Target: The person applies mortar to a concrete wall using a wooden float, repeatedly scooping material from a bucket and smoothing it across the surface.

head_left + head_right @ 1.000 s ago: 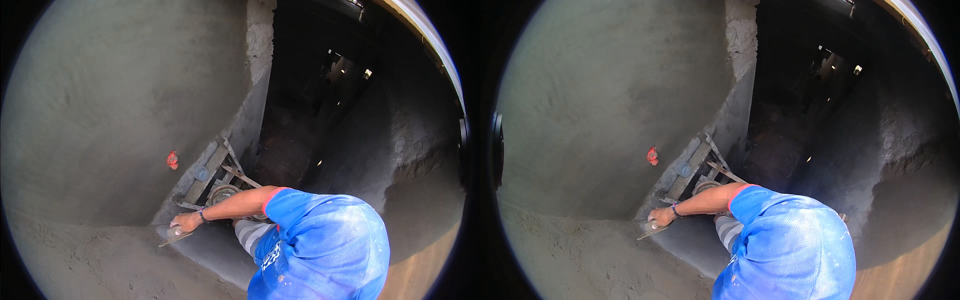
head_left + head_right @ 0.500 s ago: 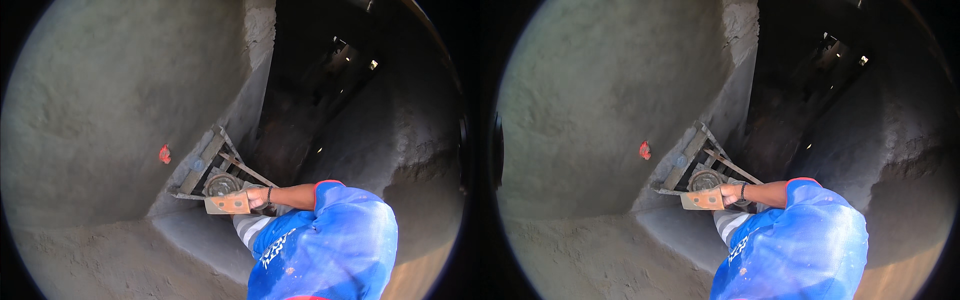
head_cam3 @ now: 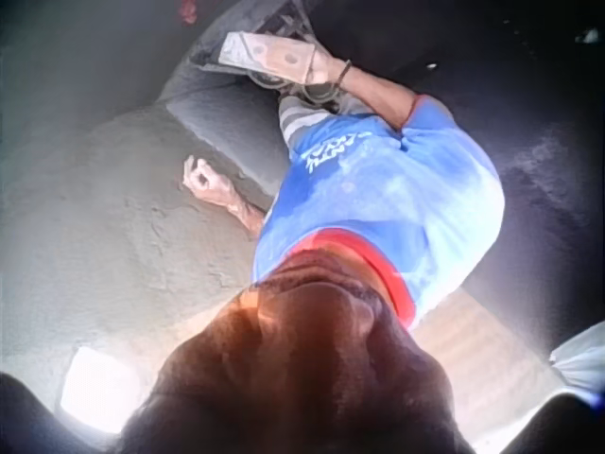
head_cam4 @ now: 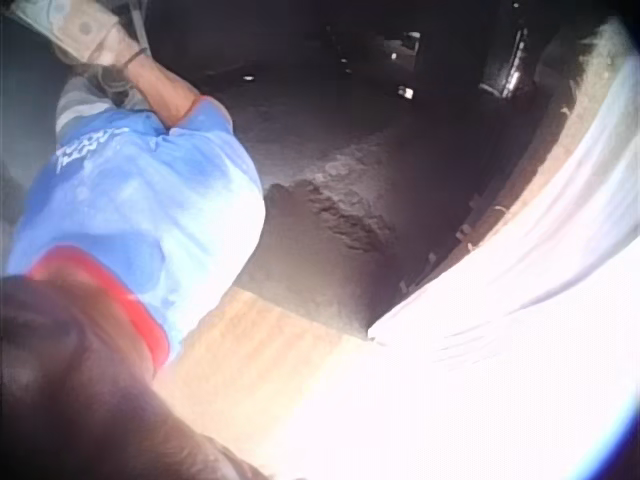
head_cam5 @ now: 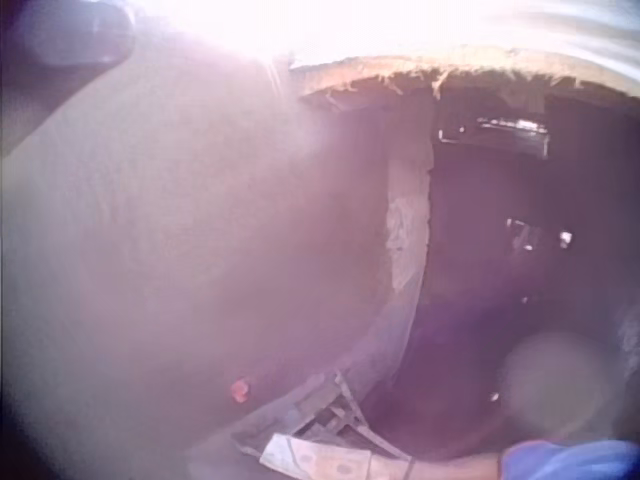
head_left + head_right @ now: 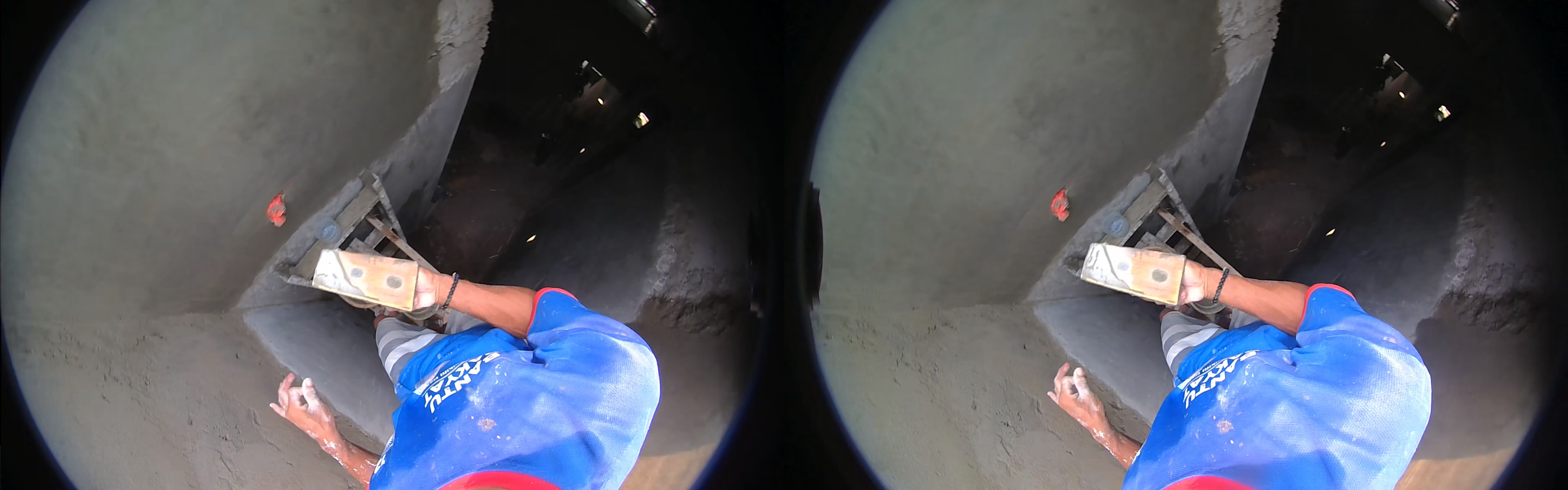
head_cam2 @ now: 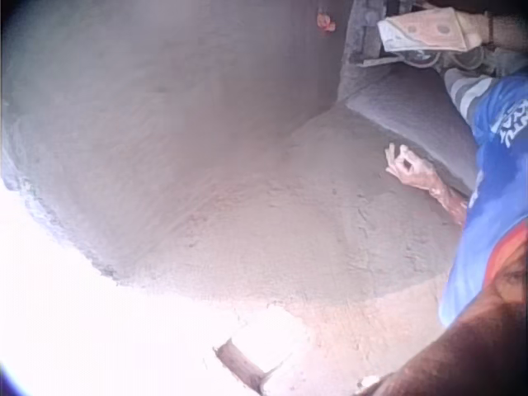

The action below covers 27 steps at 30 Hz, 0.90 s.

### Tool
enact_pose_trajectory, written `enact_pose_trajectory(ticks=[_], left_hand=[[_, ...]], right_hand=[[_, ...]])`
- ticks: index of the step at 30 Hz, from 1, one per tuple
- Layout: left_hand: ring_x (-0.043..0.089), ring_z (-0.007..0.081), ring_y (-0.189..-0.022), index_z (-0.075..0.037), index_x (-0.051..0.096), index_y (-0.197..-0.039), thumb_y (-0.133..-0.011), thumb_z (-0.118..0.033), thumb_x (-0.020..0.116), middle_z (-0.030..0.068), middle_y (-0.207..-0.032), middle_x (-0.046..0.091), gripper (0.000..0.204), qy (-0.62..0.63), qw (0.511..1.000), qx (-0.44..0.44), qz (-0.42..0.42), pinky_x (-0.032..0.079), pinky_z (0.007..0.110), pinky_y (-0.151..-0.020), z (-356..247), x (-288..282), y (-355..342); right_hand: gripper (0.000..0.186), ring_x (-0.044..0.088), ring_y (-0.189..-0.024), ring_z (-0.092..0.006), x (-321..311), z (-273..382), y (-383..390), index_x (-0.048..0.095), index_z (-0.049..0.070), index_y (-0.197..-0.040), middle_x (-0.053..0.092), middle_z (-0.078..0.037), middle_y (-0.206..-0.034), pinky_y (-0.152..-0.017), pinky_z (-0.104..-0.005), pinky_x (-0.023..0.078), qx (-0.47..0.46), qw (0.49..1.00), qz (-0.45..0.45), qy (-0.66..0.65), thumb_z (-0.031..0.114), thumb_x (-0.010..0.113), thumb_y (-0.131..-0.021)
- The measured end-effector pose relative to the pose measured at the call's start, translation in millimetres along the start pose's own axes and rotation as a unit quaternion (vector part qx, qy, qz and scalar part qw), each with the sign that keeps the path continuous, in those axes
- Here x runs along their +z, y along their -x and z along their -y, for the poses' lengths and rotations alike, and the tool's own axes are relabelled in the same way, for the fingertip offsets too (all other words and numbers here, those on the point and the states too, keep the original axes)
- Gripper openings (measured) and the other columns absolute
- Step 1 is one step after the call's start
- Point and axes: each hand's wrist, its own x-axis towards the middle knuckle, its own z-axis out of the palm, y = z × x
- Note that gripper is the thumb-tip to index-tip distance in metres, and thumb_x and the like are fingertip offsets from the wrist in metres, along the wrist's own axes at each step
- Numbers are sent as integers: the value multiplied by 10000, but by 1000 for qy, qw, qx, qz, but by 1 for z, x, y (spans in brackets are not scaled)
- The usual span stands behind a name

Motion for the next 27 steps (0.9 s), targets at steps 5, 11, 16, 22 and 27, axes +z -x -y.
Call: enact_pose_trajectory(ticks=[5,11,16,22,27], left_hand=[[486,333,-1313,22,548,-1316,-895,-381,699,213,-1368,546,602,320,915,76,233,316,447,-1143,-46,79,-24],[511,247,-1263,58,419,-1396,-792,-508,799,145,-1347,543,911,601,749,-6,280,386,410,-1086,-91,100,-41],[523,208,-1205,18,421,-1384,-899,-279,721,114,-1292,554,643,643,745,-1,176,387,362,-1058,-108,97,-56],[499,354,-1243,18,364,-1390,-898,-163,655,243,-1308,491,600,299,931,14,-210,389,420,-1068,-33,63,-113],[558,371,-952,-42,386,-1482,-897,-57,612,192,-1041,544,627,102,936,68,-330,465,437,-868,-10,-21,-212]], right_hand=[[625,697,-793,-256,43,-6,29,607,82,-1284,693,-137,-1118,-342,-197,371,-4,999,-51,11,583,552,-915],[636,668,-733,-242,48,-9,14,577,62,-1283,669,-166,-1028,-363,-204,410,67,997,14,43,589,524,-931],[631,613,-572,-206,109,4,10,530,59,-1293,646,-184,-850,-387,-216,433,86,981,28,170,589,497,-952],[439,603,-558,-130,60,-4,2,474,8,-1291,668,-110,-789,-447,-237,449,64,888,-123,439,319,576,-1000],[355,599,-556,-132,19,9,18,499,-29,-1288,664,-107,-778,-461,-246,462,124,823,-193,520,190,532,-1010]])
